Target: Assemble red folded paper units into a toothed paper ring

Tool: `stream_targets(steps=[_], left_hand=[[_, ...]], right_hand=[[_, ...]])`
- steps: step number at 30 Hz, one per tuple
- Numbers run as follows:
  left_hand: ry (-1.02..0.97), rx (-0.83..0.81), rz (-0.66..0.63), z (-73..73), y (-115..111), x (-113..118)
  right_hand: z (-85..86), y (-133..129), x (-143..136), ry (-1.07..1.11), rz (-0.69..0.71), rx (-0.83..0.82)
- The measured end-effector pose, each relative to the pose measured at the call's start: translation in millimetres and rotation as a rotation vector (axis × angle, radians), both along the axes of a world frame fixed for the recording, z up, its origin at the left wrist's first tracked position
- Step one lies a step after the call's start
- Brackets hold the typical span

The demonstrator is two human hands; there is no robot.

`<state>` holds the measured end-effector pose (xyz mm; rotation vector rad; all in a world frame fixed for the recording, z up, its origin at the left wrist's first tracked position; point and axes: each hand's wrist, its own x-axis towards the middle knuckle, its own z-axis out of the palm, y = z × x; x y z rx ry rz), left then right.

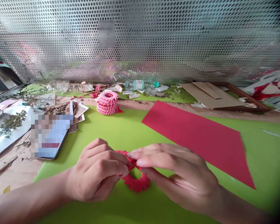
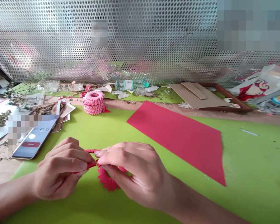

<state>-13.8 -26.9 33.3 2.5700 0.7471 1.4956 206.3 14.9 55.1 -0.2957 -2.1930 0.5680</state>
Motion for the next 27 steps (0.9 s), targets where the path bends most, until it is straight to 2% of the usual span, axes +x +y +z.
stream_targets(steps=[27], left_hand=[[-0.027,-0.045,-0.014,-0.4,-0.2,2.5]], right_hand=[[-0.1,3.4,0.1,-0.017,0.063,0.007]])
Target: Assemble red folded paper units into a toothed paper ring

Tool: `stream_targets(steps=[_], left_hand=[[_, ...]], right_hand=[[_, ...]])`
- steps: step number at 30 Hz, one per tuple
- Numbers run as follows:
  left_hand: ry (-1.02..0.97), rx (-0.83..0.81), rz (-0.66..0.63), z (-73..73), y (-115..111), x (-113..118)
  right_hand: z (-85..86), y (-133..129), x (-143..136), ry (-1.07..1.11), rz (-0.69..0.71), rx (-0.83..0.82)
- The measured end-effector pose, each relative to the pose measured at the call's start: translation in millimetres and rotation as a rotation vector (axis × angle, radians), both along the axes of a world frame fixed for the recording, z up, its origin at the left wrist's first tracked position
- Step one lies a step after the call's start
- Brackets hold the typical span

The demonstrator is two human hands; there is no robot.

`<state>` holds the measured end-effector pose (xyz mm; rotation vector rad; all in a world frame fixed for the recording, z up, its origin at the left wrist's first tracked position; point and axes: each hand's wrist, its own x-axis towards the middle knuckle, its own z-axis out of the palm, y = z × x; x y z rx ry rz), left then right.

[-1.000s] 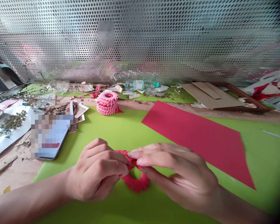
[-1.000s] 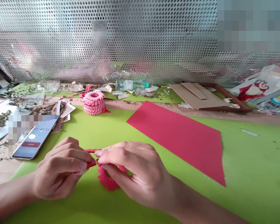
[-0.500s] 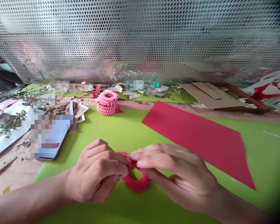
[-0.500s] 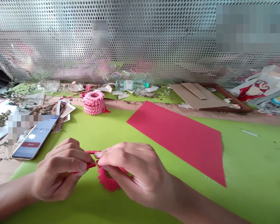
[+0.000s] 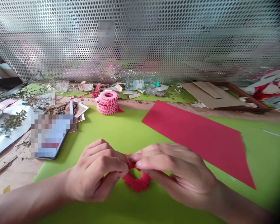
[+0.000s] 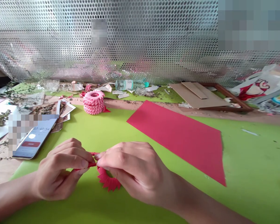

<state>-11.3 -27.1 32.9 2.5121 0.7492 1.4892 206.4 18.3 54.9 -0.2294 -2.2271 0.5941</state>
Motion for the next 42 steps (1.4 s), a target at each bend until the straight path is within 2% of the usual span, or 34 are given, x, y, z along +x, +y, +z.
stream_targets(steps=[16,29,37,42], left_hand=[[-0.017,-0.028,-0.022,2.3,-0.7,0.9],[0.016,-0.009,0.027,4.4,-1.4,0.6],[0.013,0.026,0.087,4.5,-2.0,2.7],[0.010,0.032,0.063,0.3,-2.4,1.3]], right_hand=[[-0.1,1.5,3.8,-0.034,0.043,0.001],[1.9,1.5,2.1,-0.009,-0.024,0.030],[2.5,0.9,2.3,-0.006,-0.011,0.026],[3.4,1.8,-0.2,0.006,-0.006,0.035]])
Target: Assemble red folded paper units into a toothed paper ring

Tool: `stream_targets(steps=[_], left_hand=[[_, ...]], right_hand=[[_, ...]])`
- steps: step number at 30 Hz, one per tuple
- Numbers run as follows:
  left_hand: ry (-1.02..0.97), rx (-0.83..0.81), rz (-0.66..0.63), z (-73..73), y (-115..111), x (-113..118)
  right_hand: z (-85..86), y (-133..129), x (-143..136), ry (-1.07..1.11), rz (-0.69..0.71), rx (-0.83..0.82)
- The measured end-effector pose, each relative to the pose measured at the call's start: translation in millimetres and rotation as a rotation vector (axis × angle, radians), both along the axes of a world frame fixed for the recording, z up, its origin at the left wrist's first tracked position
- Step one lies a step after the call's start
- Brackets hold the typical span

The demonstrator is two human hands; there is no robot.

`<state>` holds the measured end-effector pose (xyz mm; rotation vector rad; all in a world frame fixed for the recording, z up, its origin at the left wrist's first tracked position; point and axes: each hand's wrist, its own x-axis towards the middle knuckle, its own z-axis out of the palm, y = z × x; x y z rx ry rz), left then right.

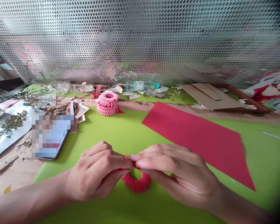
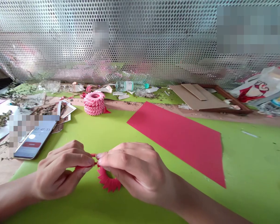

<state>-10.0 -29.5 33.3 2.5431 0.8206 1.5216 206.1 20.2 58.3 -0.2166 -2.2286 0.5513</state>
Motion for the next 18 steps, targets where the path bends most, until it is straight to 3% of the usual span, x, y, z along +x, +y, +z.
stream_targets(steps=[18], left_hand=[[0.025,-0.029,-0.049,-0.6,-1.2,-0.8]], right_hand=[[-3.5,-2.9,0.8,0.002,-0.024,0.011]])
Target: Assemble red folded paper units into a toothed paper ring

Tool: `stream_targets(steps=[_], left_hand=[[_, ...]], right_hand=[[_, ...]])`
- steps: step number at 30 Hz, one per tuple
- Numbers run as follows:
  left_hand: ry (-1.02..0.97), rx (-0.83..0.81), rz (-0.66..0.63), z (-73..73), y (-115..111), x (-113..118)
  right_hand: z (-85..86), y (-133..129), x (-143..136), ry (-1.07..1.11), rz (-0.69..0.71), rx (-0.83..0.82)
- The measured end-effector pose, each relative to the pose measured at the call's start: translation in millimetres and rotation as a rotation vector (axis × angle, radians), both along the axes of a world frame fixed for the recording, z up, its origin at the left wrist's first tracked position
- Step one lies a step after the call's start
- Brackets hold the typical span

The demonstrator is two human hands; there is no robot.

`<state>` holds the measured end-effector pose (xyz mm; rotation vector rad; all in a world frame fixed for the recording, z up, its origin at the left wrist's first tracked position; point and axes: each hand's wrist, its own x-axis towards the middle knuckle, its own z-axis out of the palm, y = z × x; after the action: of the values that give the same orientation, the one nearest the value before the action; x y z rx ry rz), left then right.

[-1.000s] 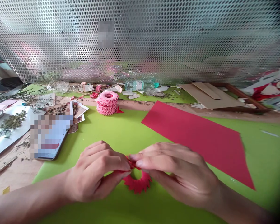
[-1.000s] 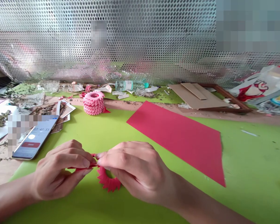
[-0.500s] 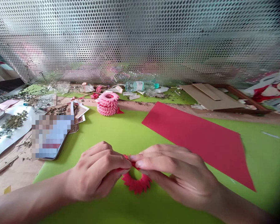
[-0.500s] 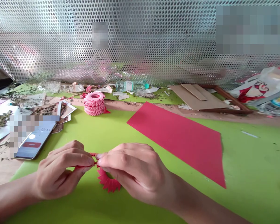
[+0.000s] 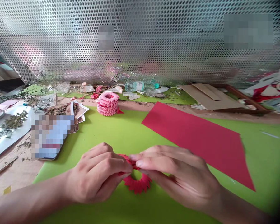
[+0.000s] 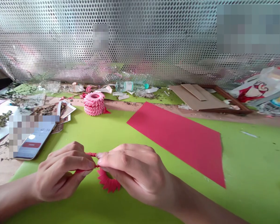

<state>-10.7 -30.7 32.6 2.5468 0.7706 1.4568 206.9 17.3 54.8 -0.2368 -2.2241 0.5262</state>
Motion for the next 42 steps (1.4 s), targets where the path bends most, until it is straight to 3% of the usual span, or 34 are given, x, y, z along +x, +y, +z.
stream_targets(steps=[12,28,32,37,42], left_hand=[[-0.002,0.006,0.009,-0.5,-1,0],[0.013,-0.013,-0.005,0.3,0,-1],[-0.024,-0.068,0.030,-1.8,-2,1],[-0.091,-0.155,0.122,-5.0,-4,6],[-0.146,-0.176,0.163,-3.6,-3,10]], right_hand=[[-0.2,-3,4,-0.031,-0.039,0.116],[-2.1,1,5,0.018,0.079,-0.042],[-1.5,-1,3,0.009,-0.006,0.026],[-1.1,-3,-1,-0.015,-0.182,0.251],[0.9,-3,-3,-0.044,-0.218,0.299]])
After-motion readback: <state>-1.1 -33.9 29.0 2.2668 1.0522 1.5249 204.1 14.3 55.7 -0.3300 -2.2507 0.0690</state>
